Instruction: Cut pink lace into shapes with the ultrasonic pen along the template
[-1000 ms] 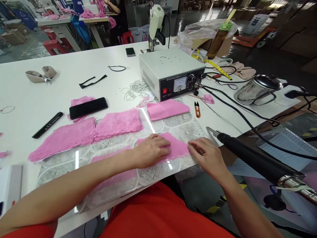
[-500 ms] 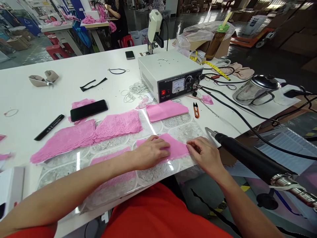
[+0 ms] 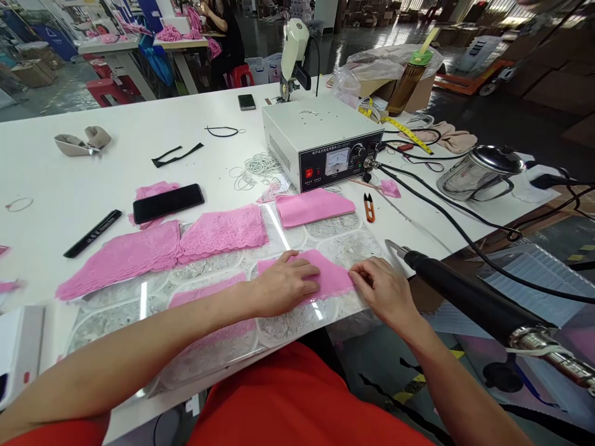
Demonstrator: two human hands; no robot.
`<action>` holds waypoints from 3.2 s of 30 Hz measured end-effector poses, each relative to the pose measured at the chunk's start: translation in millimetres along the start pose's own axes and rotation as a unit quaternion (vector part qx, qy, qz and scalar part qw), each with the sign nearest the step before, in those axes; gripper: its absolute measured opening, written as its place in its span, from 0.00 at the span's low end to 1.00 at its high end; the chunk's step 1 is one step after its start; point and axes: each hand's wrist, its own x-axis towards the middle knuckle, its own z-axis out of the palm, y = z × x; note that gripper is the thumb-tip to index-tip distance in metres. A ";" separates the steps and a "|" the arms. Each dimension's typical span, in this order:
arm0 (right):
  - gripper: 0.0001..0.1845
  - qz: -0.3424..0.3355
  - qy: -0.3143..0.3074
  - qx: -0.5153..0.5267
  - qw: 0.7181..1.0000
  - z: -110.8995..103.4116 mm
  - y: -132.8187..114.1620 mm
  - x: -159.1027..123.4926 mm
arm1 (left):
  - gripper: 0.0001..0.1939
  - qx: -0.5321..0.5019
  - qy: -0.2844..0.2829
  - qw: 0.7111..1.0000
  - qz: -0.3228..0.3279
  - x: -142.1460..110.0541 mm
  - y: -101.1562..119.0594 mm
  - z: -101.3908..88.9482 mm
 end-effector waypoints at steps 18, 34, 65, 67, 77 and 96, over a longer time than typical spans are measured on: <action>0.10 0.057 -0.036 0.122 0.990 -12.0 -2.7 4.5 | 0.13 -0.167 0.013 0.979 -0.116 47.6 3.8 -8.6; 0.27 0.212 -0.053 0.342 0.914 -2.4 -4.3 6.5 | 0.06 -0.275 0.054 0.949 -0.147 76.4 -1.5 12.5; 0.15 -0.099 -0.023 0.065 0.993 -16.7 -37.9 -1.4 | 0.11 -0.597 0.192 0.734 -0.260 -81.2 -32.0 -38.6; 0.13 -0.169 -0.039 0.087 0.981 -2.0 -62.9 1.4 | 0.13 -0.607 0.220 0.713 -0.275 -101.5 -30.9 -40.9; 0.10 -0.317 -0.058 0.034 0.946 66.6 -144.4 9.4 | 0.07 -0.592 0.246 0.698 -0.318 -189.5 -6.1 -38.0; 0.09 -0.274 -0.162 0.072 0.945 47.4 -133.2 12.7 | 0.04 -0.495 0.188 0.790 -0.308 -215.6 -6.2 -32.0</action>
